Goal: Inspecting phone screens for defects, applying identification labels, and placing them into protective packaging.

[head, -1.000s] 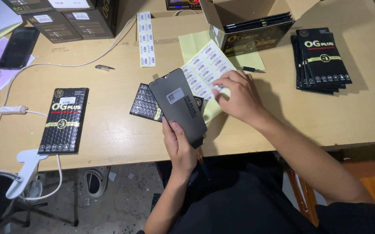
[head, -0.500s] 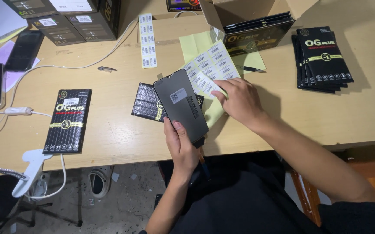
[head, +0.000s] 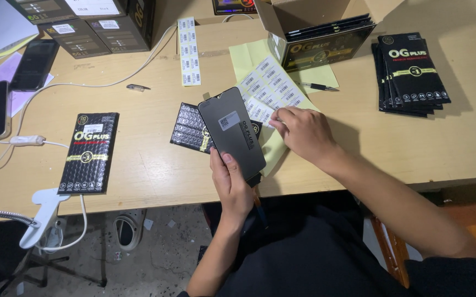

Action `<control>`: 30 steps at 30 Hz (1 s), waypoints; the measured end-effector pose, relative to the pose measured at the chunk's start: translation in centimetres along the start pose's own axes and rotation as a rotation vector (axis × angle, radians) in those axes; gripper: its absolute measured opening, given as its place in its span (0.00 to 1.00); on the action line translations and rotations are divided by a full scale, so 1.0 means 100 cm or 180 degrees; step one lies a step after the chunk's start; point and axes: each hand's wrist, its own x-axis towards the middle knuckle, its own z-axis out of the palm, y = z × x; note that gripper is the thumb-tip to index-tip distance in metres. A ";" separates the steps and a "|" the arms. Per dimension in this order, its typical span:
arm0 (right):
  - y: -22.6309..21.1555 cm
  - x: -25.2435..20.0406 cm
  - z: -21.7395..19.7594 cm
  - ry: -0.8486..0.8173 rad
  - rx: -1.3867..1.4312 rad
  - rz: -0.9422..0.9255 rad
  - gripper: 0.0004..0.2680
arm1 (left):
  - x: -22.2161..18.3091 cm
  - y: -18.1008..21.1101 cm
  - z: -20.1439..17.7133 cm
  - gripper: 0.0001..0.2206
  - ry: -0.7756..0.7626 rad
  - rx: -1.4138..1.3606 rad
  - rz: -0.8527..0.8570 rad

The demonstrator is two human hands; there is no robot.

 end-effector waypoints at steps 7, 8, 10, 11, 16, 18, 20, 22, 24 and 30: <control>-0.016 0.015 -0.076 -0.1273 0.1190 0.0607 0.07 | -0.002 -0.002 -0.004 0.13 -0.0107 0.0039 0.0010; -0.013 0.016 -0.081 -0.1358 0.1542 0.0708 0.08 | -0.002 -0.001 -0.003 0.13 -0.0120 0.0032 0.0042; -0.009 0.017 -0.088 -0.1423 0.1899 0.0812 0.09 | -0.001 0.000 -0.002 0.13 -0.0145 0.0030 0.0088; -0.006 0.016 -0.089 -0.1282 0.1903 0.0760 0.10 | -0.002 0.000 -0.001 0.14 -0.0170 -0.0109 0.0079; -0.009 0.008 -0.100 -0.0375 0.1819 0.0567 0.06 | -0.002 0.004 -0.003 0.15 -0.0260 -0.0312 0.0125; -0.018 0.003 -0.107 0.0370 0.2275 0.0142 0.05 | -0.002 -0.006 -0.005 0.14 -0.0612 -0.0273 0.0200; -0.043 -0.004 -0.117 0.0431 0.2484 0.0286 0.05 | -0.011 -0.050 -0.005 0.15 -0.0868 -0.0179 0.0188; -0.058 -0.011 -0.120 0.0500 0.2709 0.0454 0.05 | -0.017 -0.065 -0.003 0.15 -0.1144 -0.0064 0.0166; -0.065 -0.016 -0.118 0.0638 0.3018 0.0642 0.05 | -0.018 -0.051 0.002 0.13 -0.1330 0.0093 0.0289; -0.071 -0.013 -0.109 0.0949 0.2876 0.0829 0.06 | -0.020 -0.054 0.007 0.15 -0.1477 -0.0060 0.0178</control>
